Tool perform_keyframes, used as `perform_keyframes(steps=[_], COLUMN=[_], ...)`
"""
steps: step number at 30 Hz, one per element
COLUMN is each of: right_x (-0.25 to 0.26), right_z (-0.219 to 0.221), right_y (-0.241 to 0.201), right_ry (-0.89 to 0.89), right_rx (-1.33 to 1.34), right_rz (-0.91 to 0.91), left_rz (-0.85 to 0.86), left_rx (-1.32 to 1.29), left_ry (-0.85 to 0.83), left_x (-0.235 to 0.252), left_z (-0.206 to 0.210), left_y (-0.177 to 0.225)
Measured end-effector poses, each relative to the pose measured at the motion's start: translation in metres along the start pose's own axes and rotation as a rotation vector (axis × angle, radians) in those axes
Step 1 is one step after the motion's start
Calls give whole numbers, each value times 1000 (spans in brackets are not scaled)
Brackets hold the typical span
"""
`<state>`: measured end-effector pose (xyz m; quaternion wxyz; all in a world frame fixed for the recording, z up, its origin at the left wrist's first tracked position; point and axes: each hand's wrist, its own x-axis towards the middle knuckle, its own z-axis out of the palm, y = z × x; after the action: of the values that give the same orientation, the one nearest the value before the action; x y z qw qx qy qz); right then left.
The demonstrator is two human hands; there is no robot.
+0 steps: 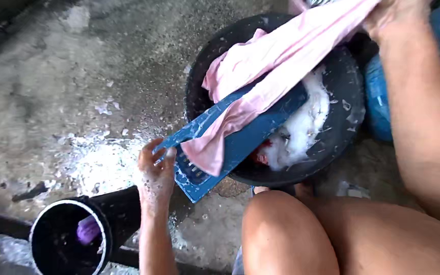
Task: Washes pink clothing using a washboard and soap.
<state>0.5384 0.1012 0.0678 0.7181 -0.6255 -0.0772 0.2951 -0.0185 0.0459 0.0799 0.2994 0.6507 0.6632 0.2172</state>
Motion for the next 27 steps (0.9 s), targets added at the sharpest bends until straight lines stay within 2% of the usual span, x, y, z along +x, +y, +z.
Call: perform_keyframes(steps=[5, 9, 12, 14, 17, 19, 21, 23, 27], right_x=[-45, -54, -46, -41, -36, -30, -20, -19, -43], right_z=[-23, -25, -16, -5, 1, -3, -17, -34, -50], right_y=[88, 148, 152, 147, 138, 135, 129, 119, 120], right_ry=[-82, -68, -97, -63, 0, 32, 32, 15, 53], right_rx=[-209, -257, -339, -374, -329, -197, 4, 91, 69], right_rz=[166, 276, 324, 347, 364, 294, 203, 155, 223], left_rz=[25, -135, -88, -54, -96, -75, -47, -50, -120], left_rx=[107, 194, 301, 275, -156, -385, -307, -133, 92], left_ry=[75, 16, 127, 186, 200, 256, 347, 357, 252], left_x=[-31, -43, -29, -25, -24, -22, -17, -10, -10], left_z=[40, 84, 104, 101, 67, 36, 10, 1, 24], left_y=[-15, -2, 0, 5, 9, 9, 5, -7, -28])
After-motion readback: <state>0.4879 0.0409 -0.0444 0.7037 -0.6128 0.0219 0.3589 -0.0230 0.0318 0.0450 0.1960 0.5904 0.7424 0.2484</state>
